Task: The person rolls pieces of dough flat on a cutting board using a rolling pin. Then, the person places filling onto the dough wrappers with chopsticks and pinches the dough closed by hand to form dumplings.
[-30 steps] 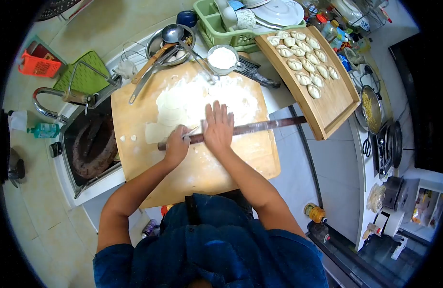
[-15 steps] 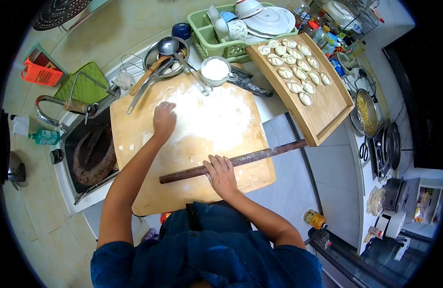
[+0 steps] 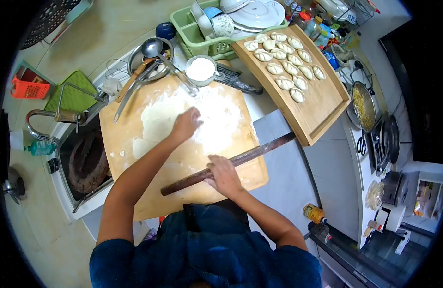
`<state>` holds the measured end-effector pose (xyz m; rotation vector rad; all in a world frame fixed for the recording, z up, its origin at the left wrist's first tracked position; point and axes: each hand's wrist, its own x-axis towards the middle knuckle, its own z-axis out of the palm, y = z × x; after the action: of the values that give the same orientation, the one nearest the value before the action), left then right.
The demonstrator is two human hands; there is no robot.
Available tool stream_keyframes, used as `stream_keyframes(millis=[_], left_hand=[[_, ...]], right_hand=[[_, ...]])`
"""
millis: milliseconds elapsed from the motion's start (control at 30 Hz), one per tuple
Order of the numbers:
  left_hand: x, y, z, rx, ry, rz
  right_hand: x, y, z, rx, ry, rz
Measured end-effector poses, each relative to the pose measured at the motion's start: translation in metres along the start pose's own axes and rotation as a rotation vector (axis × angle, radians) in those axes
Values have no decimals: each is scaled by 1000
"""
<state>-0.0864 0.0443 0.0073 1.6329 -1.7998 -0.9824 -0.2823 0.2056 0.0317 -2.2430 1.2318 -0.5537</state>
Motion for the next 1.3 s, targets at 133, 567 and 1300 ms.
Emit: stream_keyframes(millis=[133,567,1300], left_hand=[[-46,1,-1,67,-228,153],[-51,4,2,220,-198,219],[-65,-10,-7,154,-124,95]], right_hand=[[30,19,-8,-288,218,204],[117,35,14,-401,351,291],[53,10,5,-366,212,280]])
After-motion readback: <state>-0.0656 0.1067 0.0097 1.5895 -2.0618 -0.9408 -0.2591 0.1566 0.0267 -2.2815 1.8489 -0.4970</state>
